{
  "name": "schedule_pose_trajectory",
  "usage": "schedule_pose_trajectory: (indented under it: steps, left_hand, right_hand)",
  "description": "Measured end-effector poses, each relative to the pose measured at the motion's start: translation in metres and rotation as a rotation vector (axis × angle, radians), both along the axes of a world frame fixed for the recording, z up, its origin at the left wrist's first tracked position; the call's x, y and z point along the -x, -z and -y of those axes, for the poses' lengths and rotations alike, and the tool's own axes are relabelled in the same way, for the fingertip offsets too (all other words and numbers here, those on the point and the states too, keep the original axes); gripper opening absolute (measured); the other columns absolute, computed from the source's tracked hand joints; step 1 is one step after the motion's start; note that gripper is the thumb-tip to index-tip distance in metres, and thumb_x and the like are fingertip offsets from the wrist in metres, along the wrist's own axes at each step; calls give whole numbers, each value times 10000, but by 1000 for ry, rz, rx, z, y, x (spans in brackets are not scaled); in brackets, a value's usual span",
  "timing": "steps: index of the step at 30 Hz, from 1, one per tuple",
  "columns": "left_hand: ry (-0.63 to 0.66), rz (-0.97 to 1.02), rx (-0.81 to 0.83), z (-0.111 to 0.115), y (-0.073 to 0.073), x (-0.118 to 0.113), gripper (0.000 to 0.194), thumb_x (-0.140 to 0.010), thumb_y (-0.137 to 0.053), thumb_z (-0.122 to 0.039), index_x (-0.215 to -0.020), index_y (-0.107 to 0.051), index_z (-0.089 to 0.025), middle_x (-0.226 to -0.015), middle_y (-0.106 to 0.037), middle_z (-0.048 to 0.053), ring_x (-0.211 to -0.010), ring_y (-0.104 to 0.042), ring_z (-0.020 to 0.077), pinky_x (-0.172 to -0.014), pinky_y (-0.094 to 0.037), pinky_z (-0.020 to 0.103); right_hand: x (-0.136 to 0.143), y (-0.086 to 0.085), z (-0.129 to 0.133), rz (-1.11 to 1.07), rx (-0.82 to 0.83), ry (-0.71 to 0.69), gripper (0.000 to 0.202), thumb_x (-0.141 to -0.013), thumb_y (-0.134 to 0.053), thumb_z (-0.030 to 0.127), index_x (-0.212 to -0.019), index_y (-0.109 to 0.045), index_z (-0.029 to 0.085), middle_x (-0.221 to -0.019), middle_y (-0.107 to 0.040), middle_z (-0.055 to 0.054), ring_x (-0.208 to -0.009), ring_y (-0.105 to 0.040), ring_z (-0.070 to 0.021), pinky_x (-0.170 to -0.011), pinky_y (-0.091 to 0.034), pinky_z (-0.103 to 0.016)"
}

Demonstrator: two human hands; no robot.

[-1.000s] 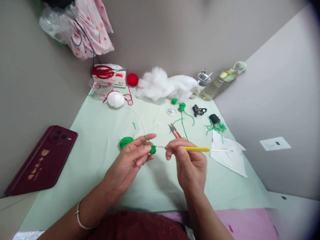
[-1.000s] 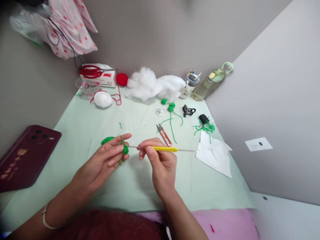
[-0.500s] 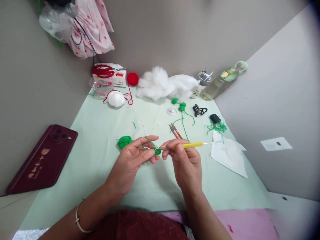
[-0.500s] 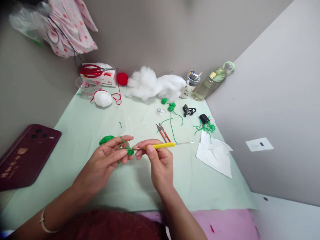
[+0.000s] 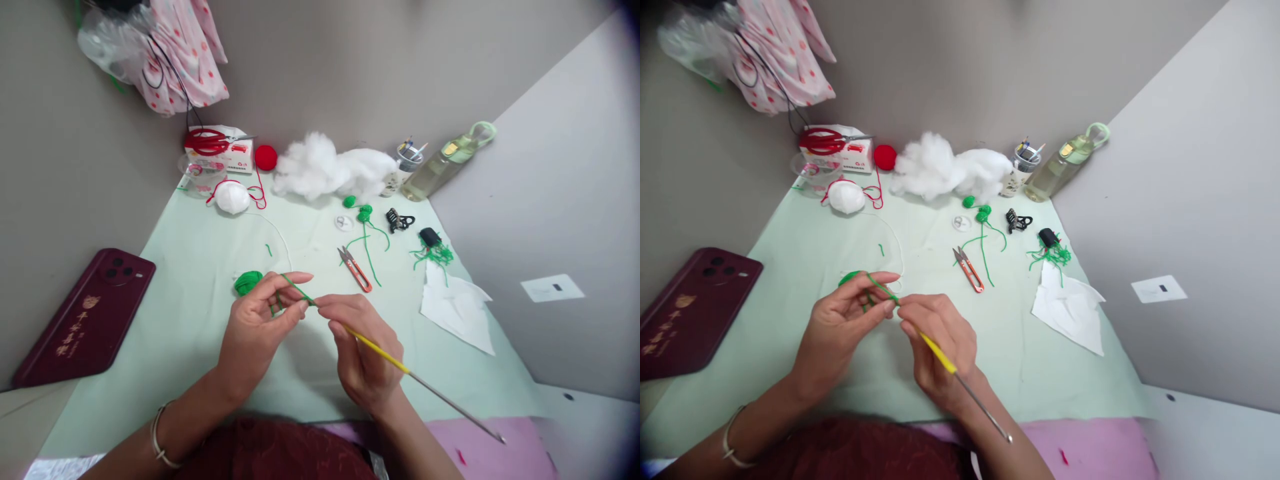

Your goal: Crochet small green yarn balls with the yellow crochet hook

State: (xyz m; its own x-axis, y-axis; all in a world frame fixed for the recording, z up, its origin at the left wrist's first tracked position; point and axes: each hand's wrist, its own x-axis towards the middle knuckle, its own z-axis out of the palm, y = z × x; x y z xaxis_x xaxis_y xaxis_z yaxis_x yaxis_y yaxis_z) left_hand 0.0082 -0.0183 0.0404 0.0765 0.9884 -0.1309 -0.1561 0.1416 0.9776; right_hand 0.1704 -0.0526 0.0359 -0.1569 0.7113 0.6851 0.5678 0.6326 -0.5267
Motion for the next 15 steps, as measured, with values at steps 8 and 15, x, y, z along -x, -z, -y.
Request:
schedule_pose_trajectory:
  steps: [8, 15]
  left_hand:
    - [191, 264, 232, -3, 1, 1, 452, -840, -832, -309, -1284, -773, -250, -710, -595, -59, -561, -400, 75, -633, -434, 242]
    - [270, 412, 376, -7, 3, 6, 383, -872, -795, -260, -1251, -800, -207, -500, -372, -114, -508, -241, 68, -745, -483, 253]
  right_hand:
    - [3, 24, 2, 223, -161, 142, 435, -986, -592, 61, -1368, -684, 247, -1155, -778, -121, -1041, -750, -242, -820, -646, -359]
    - [1, 5, 0, -517, 263, 23, 238, -1053, -550, 184, -1083, -772, 264, -888, -751, -40, -732, -691, -180, -675, -605, -353]
